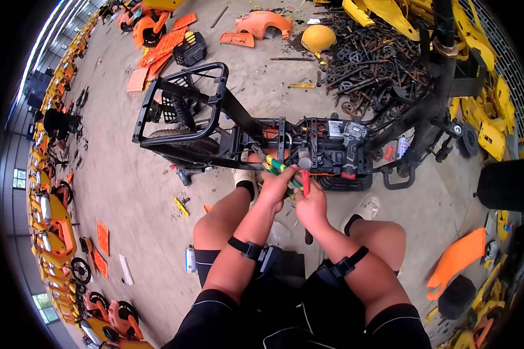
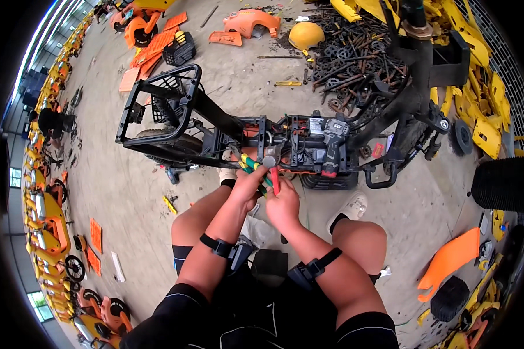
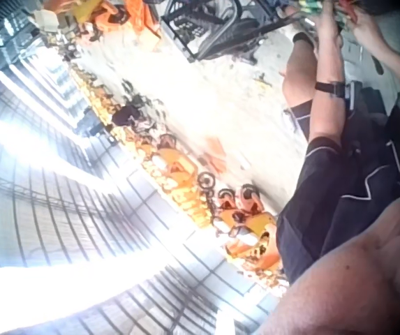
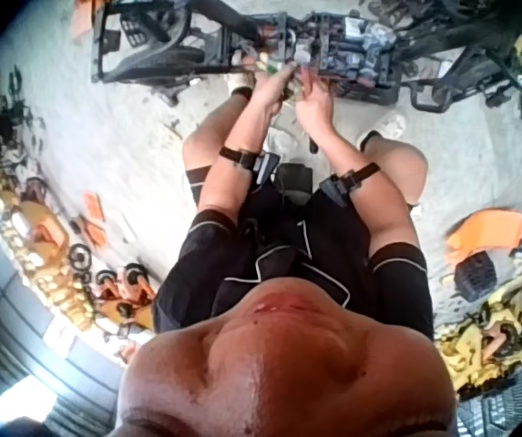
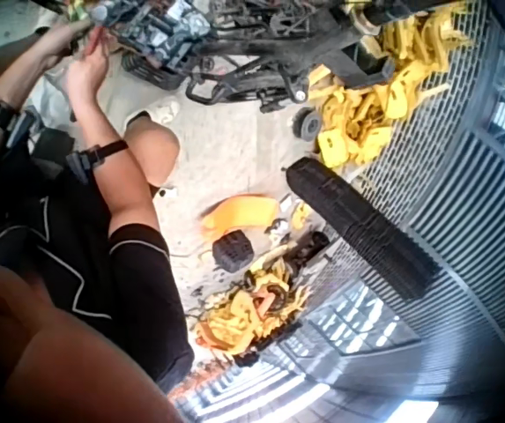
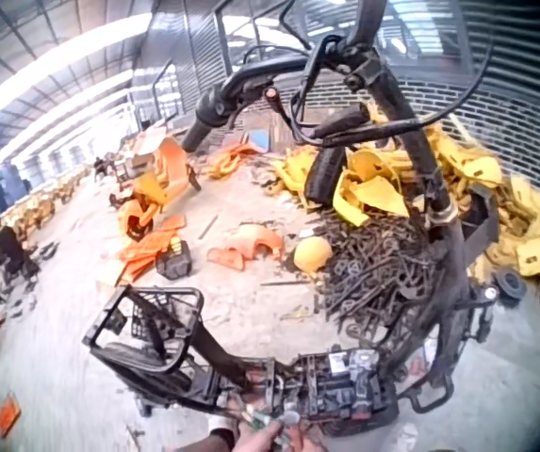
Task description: The person uses pliers and a hammer to work on the internal wiring and frame of an electric scooter, pulling on cables and striking a component with the tool.
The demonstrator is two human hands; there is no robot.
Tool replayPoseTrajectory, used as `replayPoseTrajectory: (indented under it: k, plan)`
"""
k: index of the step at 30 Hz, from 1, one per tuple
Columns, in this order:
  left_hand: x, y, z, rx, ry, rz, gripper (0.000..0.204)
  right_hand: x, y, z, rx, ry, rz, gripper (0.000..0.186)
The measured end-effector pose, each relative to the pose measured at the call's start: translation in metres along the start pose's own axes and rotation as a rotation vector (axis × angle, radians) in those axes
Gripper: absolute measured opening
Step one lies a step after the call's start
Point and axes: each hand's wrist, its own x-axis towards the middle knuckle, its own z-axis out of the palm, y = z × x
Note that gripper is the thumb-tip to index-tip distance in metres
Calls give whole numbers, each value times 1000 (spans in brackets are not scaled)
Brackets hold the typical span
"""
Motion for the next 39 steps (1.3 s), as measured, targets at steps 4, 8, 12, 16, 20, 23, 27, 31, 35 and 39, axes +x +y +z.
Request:
replayPoseTrajectory:
  k: [4,8,12,16,20,23,27,31,35,39]
  plan:
    - [12,-8,0,83,115,84,71,1,0,5,25,8,18,35]
    - [16,-11,4,198,153,167,75,3,0,5,15,22,53,34]
    - [20,-14,8,236,165,198,79,5,1,2,6,25,87,35]
    - [25,-21,16,260,280,310,80,7,4,5,54,59,128,36]
    - [28,-29,19,504,486,525,75,11,9,12,139,80,167,37]
    - [29,-34,13,642,461,499,62,12,11,17,217,55,258,38]
    - [36,-33,9,658,431,504,46,12,7,19,189,75,197,38]
    - [36,-26,6,509,264,432,35,12,0,16,158,95,134,36]
    - [30,-21,8,234,120,257,27,15,-2,12,144,115,63,34]
    - [35,-20,13,121,116,283,27,16,-2,8,199,59,170,30]
